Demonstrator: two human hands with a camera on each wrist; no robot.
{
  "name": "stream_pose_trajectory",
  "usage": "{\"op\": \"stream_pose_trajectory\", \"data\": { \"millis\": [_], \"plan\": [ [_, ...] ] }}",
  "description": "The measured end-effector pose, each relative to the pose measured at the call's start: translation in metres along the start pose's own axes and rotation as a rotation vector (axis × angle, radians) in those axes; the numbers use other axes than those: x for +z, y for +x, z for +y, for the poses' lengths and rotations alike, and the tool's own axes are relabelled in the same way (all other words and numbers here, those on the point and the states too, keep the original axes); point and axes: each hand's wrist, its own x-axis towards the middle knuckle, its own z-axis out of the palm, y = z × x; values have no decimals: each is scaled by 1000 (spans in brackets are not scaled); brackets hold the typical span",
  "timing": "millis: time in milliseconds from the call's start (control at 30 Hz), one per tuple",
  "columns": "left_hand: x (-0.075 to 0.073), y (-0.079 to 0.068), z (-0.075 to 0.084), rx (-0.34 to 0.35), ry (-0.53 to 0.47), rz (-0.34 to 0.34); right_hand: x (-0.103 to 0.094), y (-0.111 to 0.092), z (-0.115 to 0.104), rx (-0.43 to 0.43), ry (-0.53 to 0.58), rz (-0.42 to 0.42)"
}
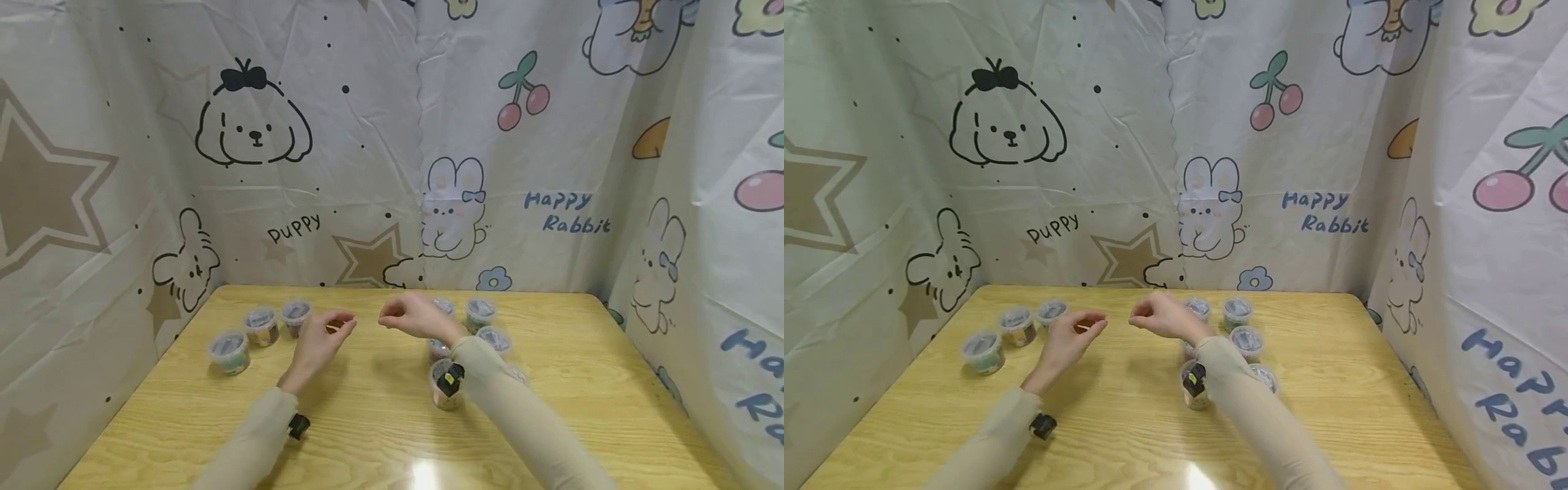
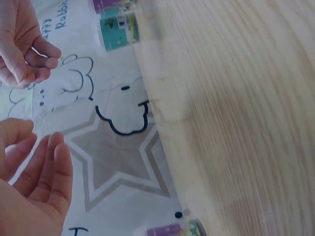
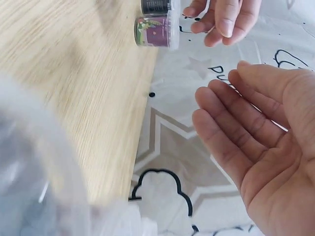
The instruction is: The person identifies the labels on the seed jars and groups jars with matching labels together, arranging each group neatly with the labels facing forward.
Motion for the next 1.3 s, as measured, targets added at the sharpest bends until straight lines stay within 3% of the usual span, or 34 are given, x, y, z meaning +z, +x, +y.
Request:
{"op": "stream_pose_trajectory", "data": {
  "millis": [233,400,667,800,1033,1300],
  "plan": [
    [-13,0,-11,-94,94,30,11,24,-6,-11,17,-31],
    [-21,-3,-17,-155,167,44,27,40,-7,24,29,-41],
    [-43,1,-30,-256,240,69,54,62,-10,9,13,-57],
    [-52,0,-38,-245,265,95,69,72,-10,-12,-14,-52],
    [-52,0,-48,-215,389,100,89,82,-16,-25,-69,-47],
    [-48,3,-52,-244,479,39,95,89,-31,68,-50,-142]
  ]
}}
